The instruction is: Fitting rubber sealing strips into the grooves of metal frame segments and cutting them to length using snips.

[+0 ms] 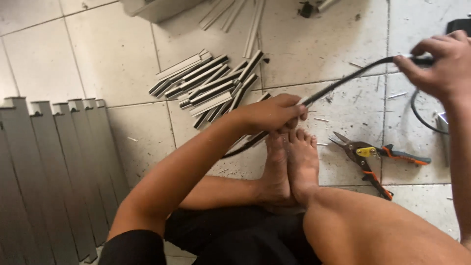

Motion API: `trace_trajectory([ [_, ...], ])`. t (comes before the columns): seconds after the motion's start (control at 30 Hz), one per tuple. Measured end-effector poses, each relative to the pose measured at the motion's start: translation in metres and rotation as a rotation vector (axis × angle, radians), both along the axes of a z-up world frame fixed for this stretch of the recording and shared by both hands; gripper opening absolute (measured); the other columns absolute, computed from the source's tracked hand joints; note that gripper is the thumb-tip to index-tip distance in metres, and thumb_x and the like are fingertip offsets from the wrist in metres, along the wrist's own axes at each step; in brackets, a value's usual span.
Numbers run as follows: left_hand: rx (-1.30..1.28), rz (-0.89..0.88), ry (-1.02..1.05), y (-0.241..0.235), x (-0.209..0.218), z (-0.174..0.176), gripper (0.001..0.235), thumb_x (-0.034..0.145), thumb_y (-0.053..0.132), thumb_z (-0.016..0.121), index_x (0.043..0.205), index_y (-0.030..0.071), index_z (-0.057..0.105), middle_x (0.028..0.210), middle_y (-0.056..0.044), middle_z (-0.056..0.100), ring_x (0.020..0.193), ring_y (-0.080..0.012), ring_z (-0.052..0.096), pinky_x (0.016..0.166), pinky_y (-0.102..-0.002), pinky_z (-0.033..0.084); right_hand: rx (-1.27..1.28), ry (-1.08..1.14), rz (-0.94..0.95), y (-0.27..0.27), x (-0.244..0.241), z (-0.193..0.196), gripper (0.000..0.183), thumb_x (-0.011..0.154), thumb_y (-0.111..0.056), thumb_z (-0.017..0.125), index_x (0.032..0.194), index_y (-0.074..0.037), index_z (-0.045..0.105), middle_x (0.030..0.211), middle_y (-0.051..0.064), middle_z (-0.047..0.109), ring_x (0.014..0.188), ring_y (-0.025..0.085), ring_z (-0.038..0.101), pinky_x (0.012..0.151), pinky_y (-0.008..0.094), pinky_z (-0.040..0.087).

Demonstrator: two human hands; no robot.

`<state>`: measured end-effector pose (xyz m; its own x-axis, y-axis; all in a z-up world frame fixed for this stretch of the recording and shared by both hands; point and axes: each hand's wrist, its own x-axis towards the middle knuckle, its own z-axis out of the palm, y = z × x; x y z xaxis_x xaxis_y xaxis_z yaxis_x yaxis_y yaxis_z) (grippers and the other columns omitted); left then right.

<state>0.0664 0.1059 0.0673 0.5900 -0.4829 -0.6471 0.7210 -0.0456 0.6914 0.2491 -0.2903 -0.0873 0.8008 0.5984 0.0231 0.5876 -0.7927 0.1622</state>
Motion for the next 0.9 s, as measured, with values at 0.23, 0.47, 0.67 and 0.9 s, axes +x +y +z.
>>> trace_trajectory([
  [0.23, -0.229, 0.296, 0.143, -0.024, -0.006, -0.024, 0.019, 0.101, 0.018, 0.049, 0.099, 0.0, 0.056, 0.068, -0.001, 0.044, 0.052, -0.0086, 0.034, 0.044, -0.025, 0.027, 0.889, 1.09, -0.482, 0.157, -0.128, 0.089, 0.032, 0.115, -0.017, 0.041, 0.108, 0.003, 0.065, 0.105, 0.019, 0.069, 0.087, 0.027, 0.068, 0.078, 0.038, 0.059],
  [0.47, -0.283, 0.353, 0.122, -0.047, -0.017, -0.043, 0.023, 0.104, 0.025, 0.044, 0.101, 0.005, 0.054, 0.069, 0.003, 0.038, 0.05, -0.0052, 0.036, 0.038, -0.021, 0.032, 1.446, 1.141, -0.747, 0.186, -0.131, 0.093, 0.032, 0.109, -0.032, 0.055, 0.1, -0.005, 0.069, 0.082, 0.005, 0.063, 0.065, 0.011, 0.058, 0.063, 0.026, 0.056],
  [0.67, -0.298, 0.324, 0.142, -0.046, -0.042, -0.033, 0.023, 0.105, 0.027, 0.045, 0.093, 0.009, 0.053, 0.065, 0.003, 0.044, 0.05, -0.0072, 0.036, 0.042, -0.023, 0.03, 1.413, 1.012, -0.718, 0.157, -0.091, 0.089, 0.029, 0.113, -0.031, 0.054, 0.095, -0.014, 0.069, 0.095, 0.0, 0.071, 0.07, 0.004, 0.061, 0.072, 0.021, 0.065],
  [0.9, -0.334, 0.394, 0.146, -0.043, -0.044, -0.048, 0.024, 0.105, 0.025, 0.044, 0.096, 0.004, 0.053, 0.063, 0.002, 0.043, 0.047, -0.006, 0.033, 0.039, -0.023, 0.026, 1.251, 1.354, -0.697, 0.193, -0.13, 0.122, 0.023, 0.105, -0.015, 0.046, 0.109, -0.004, 0.066, 0.106, 0.009, 0.071, 0.085, 0.016, 0.068, 0.081, 0.03, 0.062],
])
